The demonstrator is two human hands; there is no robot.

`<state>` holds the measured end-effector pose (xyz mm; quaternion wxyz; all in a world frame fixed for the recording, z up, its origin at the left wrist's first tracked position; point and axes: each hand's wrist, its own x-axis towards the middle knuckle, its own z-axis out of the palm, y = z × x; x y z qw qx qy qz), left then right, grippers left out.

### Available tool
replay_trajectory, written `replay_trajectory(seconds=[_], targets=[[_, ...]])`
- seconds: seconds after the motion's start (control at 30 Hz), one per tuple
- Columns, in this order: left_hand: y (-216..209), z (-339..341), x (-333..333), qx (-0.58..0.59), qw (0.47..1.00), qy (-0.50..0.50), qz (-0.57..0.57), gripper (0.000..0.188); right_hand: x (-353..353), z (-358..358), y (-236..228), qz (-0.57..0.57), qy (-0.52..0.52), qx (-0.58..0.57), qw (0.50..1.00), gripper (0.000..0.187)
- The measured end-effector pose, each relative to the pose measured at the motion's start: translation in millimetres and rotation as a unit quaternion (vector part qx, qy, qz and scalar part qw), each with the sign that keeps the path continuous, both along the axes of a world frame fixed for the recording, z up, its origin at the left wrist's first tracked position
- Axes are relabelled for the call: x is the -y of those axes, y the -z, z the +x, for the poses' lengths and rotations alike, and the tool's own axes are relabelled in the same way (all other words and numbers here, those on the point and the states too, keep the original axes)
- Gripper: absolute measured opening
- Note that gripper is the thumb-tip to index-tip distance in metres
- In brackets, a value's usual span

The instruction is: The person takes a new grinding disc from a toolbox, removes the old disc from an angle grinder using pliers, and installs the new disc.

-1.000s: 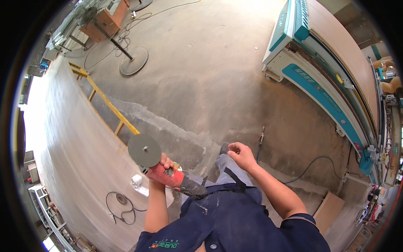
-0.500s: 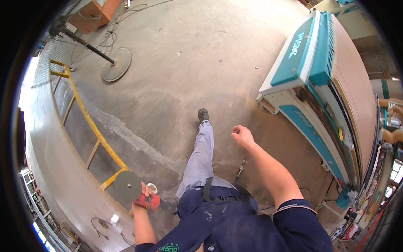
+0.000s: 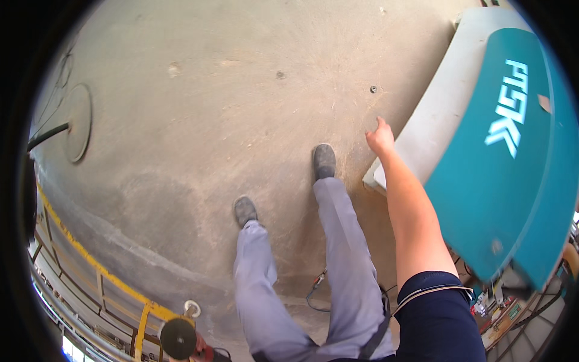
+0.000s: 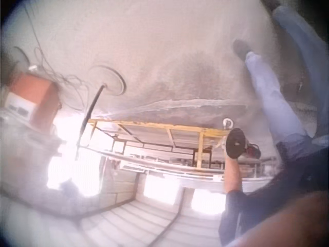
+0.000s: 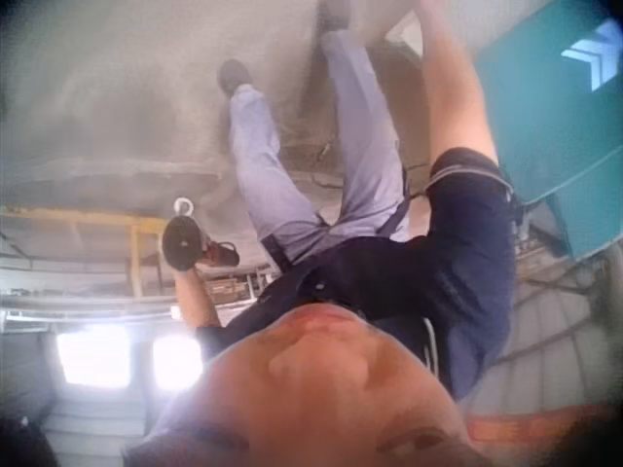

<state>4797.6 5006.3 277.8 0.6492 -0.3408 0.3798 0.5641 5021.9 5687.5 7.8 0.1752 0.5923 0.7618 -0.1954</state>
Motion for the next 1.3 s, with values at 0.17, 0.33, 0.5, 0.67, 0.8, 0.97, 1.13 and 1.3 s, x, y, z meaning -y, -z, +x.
replay_trajectory(seconds=[0.17, 0.33, 0.5, 0.67, 0.8, 0.97, 1.13, 1.3], targets=[[74, 7, -70, 0.029, 0.994, -0.006, -0.106, 0.060, -105, -14, 130, 0.022, -0.033, 0.027, 0.999, 0.069], [132, 14, -113, 0.065, 0.986, -0.008, -0.156, 0.061, -182, 17, 228, 0.056, -0.110, 0.061, 0.991, 0.067], [123, 17, -131, 0.055, 0.983, -0.024, -0.173, 0.062, -106, -33, 217, 0.068, -0.028, 0.093, 0.993, 0.033], [109, 6, -132, 0.043, 0.991, -0.039, -0.122, 0.064, -31, -32, 200, 0.108, -0.001, -0.100, 0.989, 0.027], [61, 1, -110, 0.008, 0.994, -0.078, -0.076, 0.065, 89, -76, 113, -0.215, 0.293, -0.342, 0.867, 0.029], [-20, -16, -88, -0.022, 0.989, -0.131, 0.071, 0.067, 227, -144, -178, -0.409, 0.268, -0.401, 0.774, 0.027], [-116, -9, -87, -0.063, 0.913, -0.282, 0.289, 0.072, 334, -195, -444, -0.551, 0.049, -0.498, 0.668, 0.029], [-192, 1, -77, -0.128, 0.868, -0.292, 0.380, 0.078, 415, -207, -579, -0.504, -0.103, -0.531, 0.673, 0.029]])
